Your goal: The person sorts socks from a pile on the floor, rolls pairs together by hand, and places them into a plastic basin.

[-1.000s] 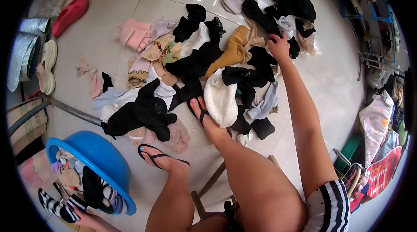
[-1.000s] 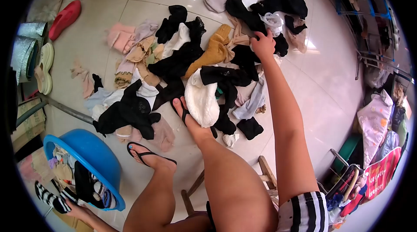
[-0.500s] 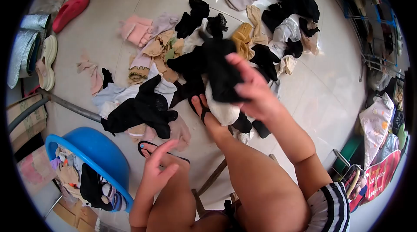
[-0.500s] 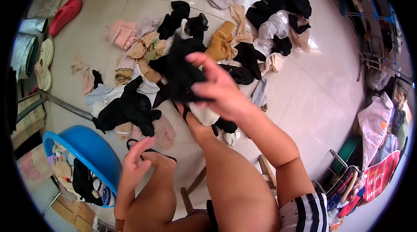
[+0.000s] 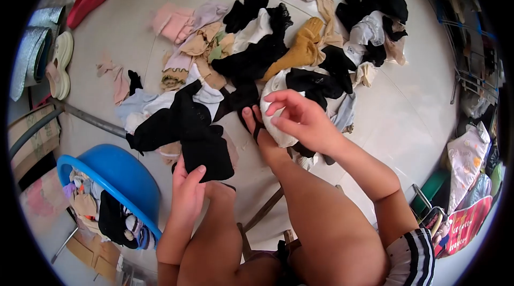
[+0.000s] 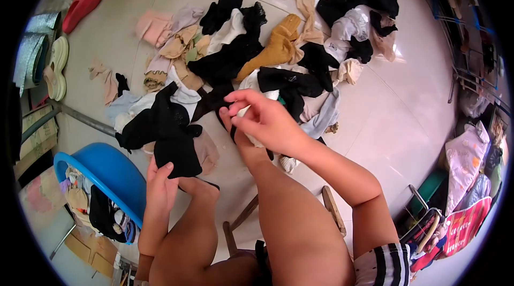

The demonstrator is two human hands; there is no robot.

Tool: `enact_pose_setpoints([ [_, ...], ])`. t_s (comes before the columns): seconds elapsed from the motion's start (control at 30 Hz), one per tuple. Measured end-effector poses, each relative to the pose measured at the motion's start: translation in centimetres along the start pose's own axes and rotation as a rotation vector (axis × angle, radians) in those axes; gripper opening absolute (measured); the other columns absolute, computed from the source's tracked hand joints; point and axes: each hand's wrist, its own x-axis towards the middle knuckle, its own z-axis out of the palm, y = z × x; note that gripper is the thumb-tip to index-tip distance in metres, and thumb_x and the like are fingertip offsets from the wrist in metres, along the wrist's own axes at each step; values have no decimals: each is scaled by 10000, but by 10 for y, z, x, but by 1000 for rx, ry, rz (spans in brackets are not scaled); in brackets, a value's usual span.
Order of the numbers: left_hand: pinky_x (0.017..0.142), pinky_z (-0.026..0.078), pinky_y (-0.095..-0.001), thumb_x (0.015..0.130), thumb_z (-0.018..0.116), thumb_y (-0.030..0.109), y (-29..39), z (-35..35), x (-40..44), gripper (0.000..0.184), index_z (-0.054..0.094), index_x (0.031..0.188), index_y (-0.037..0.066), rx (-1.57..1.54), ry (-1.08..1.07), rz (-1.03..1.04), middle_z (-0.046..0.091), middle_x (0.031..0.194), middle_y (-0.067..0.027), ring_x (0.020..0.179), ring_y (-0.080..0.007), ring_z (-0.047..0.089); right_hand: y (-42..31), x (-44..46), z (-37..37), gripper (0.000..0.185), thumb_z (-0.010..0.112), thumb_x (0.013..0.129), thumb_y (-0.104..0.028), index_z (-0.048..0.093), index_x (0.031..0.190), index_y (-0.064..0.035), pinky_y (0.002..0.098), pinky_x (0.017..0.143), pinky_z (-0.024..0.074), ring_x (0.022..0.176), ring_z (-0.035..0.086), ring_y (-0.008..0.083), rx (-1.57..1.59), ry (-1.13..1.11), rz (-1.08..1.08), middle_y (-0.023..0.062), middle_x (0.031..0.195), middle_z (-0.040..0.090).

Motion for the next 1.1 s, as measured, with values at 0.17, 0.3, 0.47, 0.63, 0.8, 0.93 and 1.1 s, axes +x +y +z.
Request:
enact_pose_setpoints([
  [0.17, 855, 414, -297, 666, 652, 1, 14, -21, -28, 434, 523, 1080, -16, 266, -77, -22, 583, 998, -91, 917, -185, 561, 16, 13, -6, 340, 556, 794, -83, 484, 1121, -21, 238, 653, 448, 703, 535, 104, -283, -12, -14, 62, 948, 548],
  [0.3, 742, 448, -321, 629, 717, 52, 64, -13, -55, 257, 623, 867, 22, 787, -438, 480, 610, 915, -80, 861, -196, 572, 18, 30, 1, 350, 562, 792, -127, 487, 1113, -9, 277, 698, 460, 759, 556, 153, -383, -23, -71, 97, 986, 561],
  [0.47, 617, 455, -315, 694, 669, 142, 27, -45, -20, 258, 591, 903, 12, 1441, -214, 119, 595, 771, -113, 702, -259, 589, 18, 51, 7, 328, 566, 789, -135, 505, 1087, -12, 290, 693, 462, 791, 574, 192, -430, 2, -65, 124, 947, 577],
  [0.63, 589, 422, -305, 689, 673, 131, 31, -50, -30, 274, 582, 919, 13, 1179, -500, 10, 555, 710, -118, 639, -256, 536, 19, 68, 25, 322, 570, 791, -138, 512, 1089, -31, 278, 715, 453, 816, 573, 177, -523, -12, -5, 114, 967, 563],
  [0.8, 596, 399, -240, 793, 625, 153, 22, -48, -32, 258, 535, 976, -4, 713, -590, -336, 547, 734, -5, 665, -57, 474, 40, 117, 95, 397, 536, 814, -126, 479, 1204, -80, 232, 716, 431, 795, 522, 97, -77, -315, 10, 33, 974, 539],
  [0.93, 513, 336, -180, 863, 538, 156, -2, -56, -33, 150, 508, 915, 19, 253, -301, -217, 482, 693, 50, 611, -19, 417, 39, 141, 101, 344, 498, 837, -137, 505, 1162, -25, 234, 793, 380, 776, 473, 99, 300, -109, 108, -5, 835, 518],
  [1.1, 719, 399, -205, 895, 467, 198, -13, -86, -34, 242, 521, 1043, 14, 190, 49, -187, 561, 890, -5, 820, -62, 506, -6, 135, 29, 439, 493, 835, -147, 383, 1239, -16, 296, 919, 363, 965, 483, 148, 472, 112, -214, 63, 1112, 499],
])
